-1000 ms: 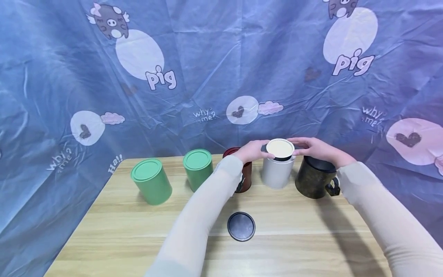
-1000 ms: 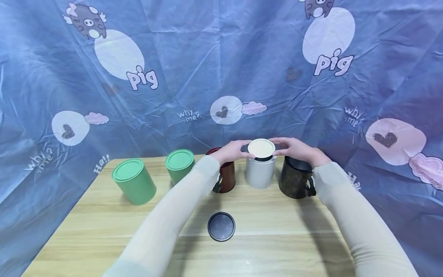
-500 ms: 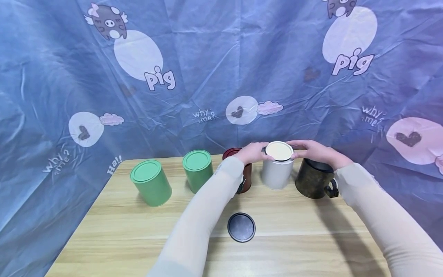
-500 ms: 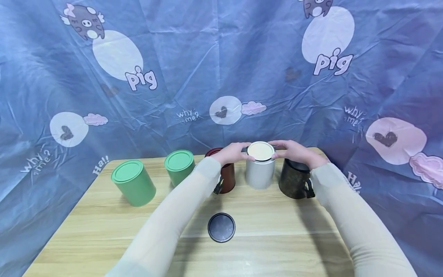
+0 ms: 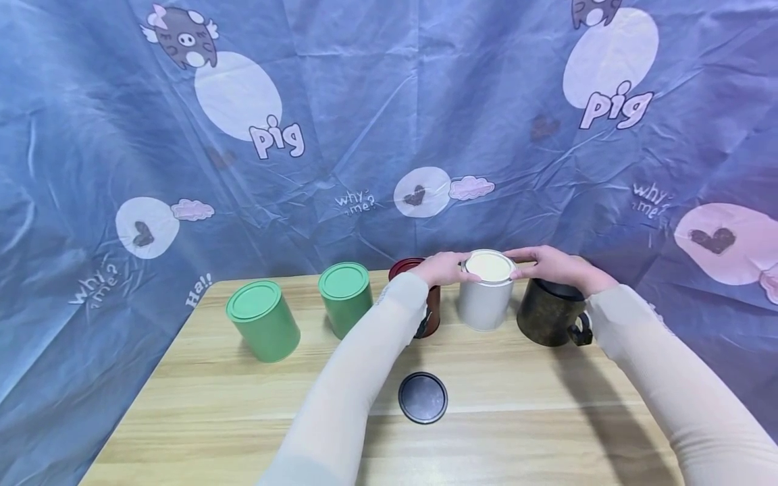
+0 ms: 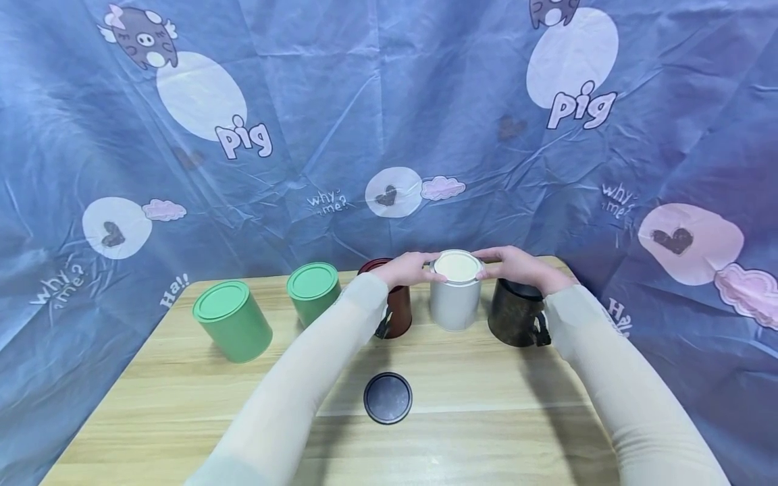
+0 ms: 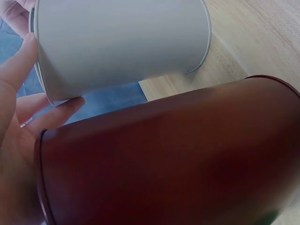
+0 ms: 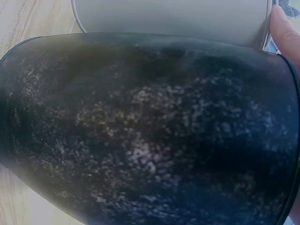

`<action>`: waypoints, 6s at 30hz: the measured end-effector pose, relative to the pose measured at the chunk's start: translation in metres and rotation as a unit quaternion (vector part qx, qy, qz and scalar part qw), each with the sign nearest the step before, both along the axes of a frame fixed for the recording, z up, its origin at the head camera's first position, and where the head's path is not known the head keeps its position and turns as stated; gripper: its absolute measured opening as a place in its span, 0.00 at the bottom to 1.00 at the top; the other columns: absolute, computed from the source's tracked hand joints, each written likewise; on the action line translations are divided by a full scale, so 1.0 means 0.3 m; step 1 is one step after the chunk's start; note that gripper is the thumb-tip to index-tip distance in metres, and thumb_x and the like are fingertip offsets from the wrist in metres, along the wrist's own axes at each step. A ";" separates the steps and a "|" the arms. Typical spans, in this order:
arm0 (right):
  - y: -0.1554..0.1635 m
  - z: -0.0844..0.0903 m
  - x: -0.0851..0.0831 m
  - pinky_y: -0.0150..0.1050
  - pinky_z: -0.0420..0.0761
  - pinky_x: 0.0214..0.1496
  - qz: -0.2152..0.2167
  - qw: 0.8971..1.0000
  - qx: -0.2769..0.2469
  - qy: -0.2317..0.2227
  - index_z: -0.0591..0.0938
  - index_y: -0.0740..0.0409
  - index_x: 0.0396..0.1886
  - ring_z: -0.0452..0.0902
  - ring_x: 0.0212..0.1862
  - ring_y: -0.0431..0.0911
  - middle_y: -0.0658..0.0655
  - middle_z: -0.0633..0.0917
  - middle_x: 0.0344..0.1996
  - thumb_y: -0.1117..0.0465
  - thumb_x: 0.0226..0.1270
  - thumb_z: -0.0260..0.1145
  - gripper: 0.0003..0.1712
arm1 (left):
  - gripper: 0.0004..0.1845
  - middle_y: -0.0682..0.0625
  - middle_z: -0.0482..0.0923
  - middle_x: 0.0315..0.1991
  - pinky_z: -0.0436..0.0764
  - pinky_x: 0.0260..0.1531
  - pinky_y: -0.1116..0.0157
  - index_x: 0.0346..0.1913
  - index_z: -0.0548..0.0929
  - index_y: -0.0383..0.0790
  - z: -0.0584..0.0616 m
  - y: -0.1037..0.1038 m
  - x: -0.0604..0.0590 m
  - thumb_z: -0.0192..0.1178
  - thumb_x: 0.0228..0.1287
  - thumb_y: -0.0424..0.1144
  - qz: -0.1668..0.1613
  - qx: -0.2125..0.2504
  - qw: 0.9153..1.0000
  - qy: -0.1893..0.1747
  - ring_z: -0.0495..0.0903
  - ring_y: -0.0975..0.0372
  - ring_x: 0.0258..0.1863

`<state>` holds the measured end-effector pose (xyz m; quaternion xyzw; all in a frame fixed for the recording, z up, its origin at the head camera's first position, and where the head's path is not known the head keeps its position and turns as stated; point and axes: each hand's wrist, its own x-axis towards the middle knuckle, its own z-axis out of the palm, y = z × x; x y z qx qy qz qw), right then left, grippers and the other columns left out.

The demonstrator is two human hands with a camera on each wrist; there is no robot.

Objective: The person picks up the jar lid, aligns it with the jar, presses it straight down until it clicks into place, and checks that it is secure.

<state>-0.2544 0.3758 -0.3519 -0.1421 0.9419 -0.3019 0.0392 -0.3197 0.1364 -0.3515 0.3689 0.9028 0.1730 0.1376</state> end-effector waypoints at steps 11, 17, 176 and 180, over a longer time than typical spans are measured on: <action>-0.007 0.022 0.002 0.62 0.61 0.69 -0.044 0.998 0.005 -0.044 0.73 0.59 0.66 0.64 0.67 0.65 0.67 0.76 0.61 0.48 0.60 0.70 0.37 | 0.37 0.50 0.67 0.70 0.66 0.69 0.63 0.73 0.64 0.49 0.011 -0.005 0.009 0.61 0.64 0.56 0.021 0.017 1.000 -0.015 0.65 0.59 0.70; -0.013 0.035 -0.006 0.62 0.59 0.70 -0.048 0.996 -0.003 -0.071 0.73 0.59 0.66 0.61 0.69 0.65 0.67 0.74 0.63 0.47 0.59 0.71 0.38 | 0.38 0.52 0.67 0.70 0.67 0.68 0.62 0.72 0.64 0.50 0.010 -0.008 0.004 0.62 0.61 0.57 0.041 0.024 0.999 -0.027 0.66 0.60 0.70; -0.522 -0.371 0.357 0.63 0.65 0.66 0.181 0.980 0.067 0.053 0.65 0.72 0.68 0.61 0.68 0.68 0.75 0.65 0.67 0.45 0.58 0.70 0.48 | 0.50 0.42 0.52 0.76 0.63 0.68 0.45 0.77 0.52 0.47 -0.369 -0.611 0.431 0.57 0.57 0.67 -0.053 -0.104 0.988 0.099 0.55 0.45 0.74; -0.529 -0.379 0.357 0.63 0.65 0.65 0.187 0.979 0.067 0.054 0.65 0.71 0.68 0.61 0.68 0.69 0.76 0.66 0.66 0.43 0.56 0.70 0.49 | 0.50 0.41 0.53 0.76 0.64 0.68 0.45 0.77 0.53 0.46 -0.365 -0.605 0.435 0.59 0.57 0.66 -0.049 -0.109 0.989 0.089 0.57 0.44 0.73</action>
